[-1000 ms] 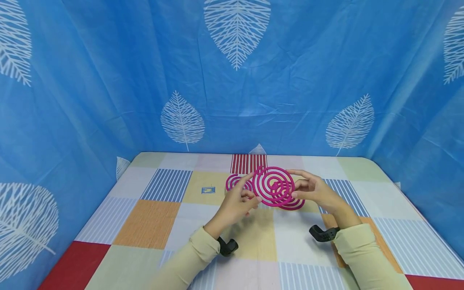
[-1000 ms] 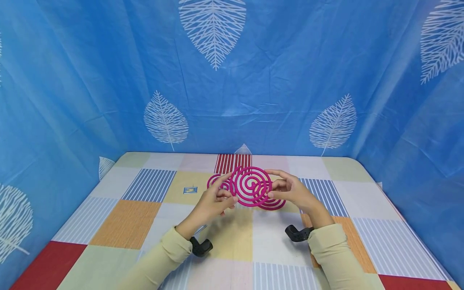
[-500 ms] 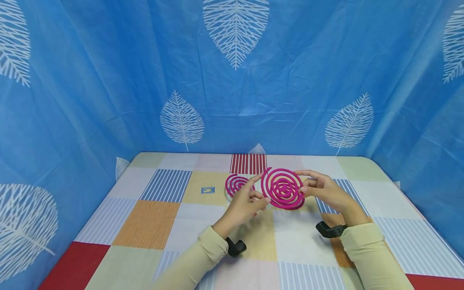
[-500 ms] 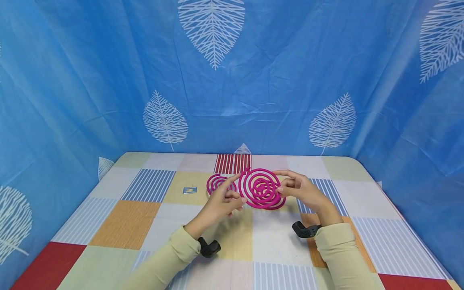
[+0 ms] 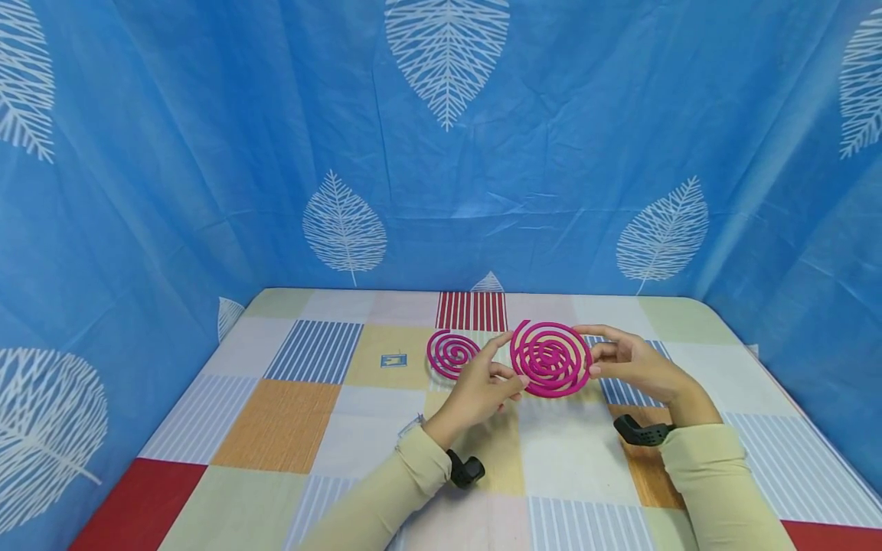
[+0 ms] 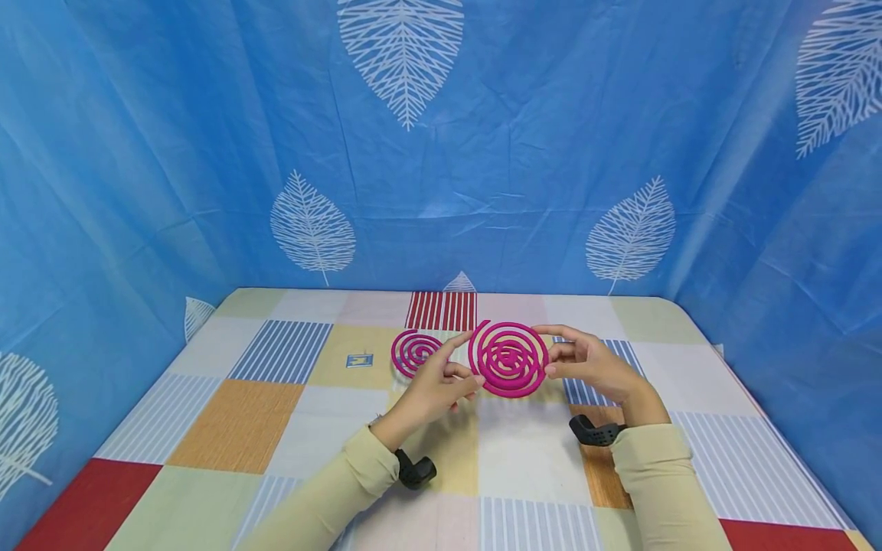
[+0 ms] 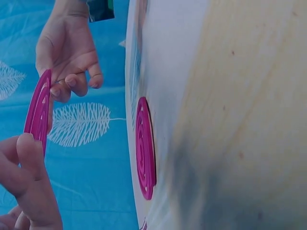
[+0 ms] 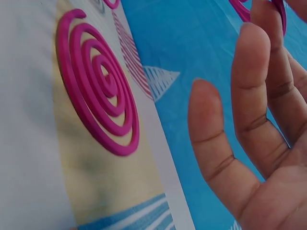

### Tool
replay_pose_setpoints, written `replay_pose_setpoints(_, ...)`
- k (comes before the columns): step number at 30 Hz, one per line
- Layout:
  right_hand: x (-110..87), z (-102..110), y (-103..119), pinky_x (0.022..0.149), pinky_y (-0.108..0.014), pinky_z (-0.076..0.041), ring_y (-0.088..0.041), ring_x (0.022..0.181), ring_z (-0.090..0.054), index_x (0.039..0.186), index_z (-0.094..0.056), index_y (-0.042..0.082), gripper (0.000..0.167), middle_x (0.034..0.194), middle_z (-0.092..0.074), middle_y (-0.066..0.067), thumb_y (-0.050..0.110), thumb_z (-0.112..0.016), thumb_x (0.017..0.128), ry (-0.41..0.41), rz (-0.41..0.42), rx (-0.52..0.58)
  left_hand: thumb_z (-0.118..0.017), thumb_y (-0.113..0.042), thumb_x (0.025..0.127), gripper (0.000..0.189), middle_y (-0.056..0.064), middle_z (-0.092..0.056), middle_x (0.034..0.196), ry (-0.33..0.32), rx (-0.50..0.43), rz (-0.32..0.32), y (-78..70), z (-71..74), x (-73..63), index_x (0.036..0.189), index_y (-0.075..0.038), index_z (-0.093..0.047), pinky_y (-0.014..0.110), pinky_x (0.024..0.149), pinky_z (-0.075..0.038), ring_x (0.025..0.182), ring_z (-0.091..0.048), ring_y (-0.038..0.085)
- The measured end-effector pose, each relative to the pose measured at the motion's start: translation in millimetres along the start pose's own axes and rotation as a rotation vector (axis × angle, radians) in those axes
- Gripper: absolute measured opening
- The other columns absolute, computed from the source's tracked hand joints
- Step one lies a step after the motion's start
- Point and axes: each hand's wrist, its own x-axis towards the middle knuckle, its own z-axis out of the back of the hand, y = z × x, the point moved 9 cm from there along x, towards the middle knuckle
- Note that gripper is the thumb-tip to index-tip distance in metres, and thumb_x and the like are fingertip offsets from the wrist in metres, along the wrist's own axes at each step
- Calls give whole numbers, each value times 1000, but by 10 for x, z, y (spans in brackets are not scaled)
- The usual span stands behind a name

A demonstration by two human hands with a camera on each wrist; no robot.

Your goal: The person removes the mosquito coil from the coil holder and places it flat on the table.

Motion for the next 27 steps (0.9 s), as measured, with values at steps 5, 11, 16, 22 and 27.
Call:
replay_pose_setpoints(5, -48, 55, -12, 95, -30, -60, -18, 101, -74, 153, -57, 22, 59, 104, -75, -14, -10, -59, 104, 6, -15, 7, -75, -6, 101, 75, 16, -76, 94, -2, -22, 17, 30, -79, 42, 167, -17, -41, 26, 55, -48, 65, -67, 24)
replay_pose_setpoints(11, -89, 118, -31, 97, -29, -57, -18, 101, -73, 155, -56, 18, 57, 102, -75, -8, -10, -58, 105, 1, -30, -2, -76, -8, 102, 75, 23, -76, 99, -3, -11, 24, 68, -155, 85, 167, -19, -41, 26, 54, -48, 61, -64, 25)
replay_pose_setpoints(16, -127, 171, -69, 97, -29, -56, -19, 101, -73, 153, -58, 23, 58, 102, -74, -8, -9, -59, 104, -15, -46, -12, -77, -8, 101, 75, 8, -76, 91, -9, 16, 28, 95, -216, 117, 167, -20, -42, 25, 53, -49, 68, -70, 32)
replay_pose_setpoints(22, -195, 242, -97, 99, -27, -55, -20, 104, -73, 154, -57, 19, 57, 103, -74, -10, -9, -58, 105, -22, -55, -7, -75, -8, 102, 74, 0, -76, 90, 13, 22, 29, 128, -306, 157, 167, -18, -41, 22, 54, -51, 77, -75, 34)
replay_pose_setpoints(27, -251, 300, -138, 99, -27, -54, -21, 105, -74, 154, -56, 18, 56, 105, -75, -11, -8, -59, 105, -43, -77, -28, -75, -6, 101, 75, -2, -76, 94, 28, 17, 45, 166, -369, 192, 167, -18, -41, 21, 53, -50, 74, -75, 27)
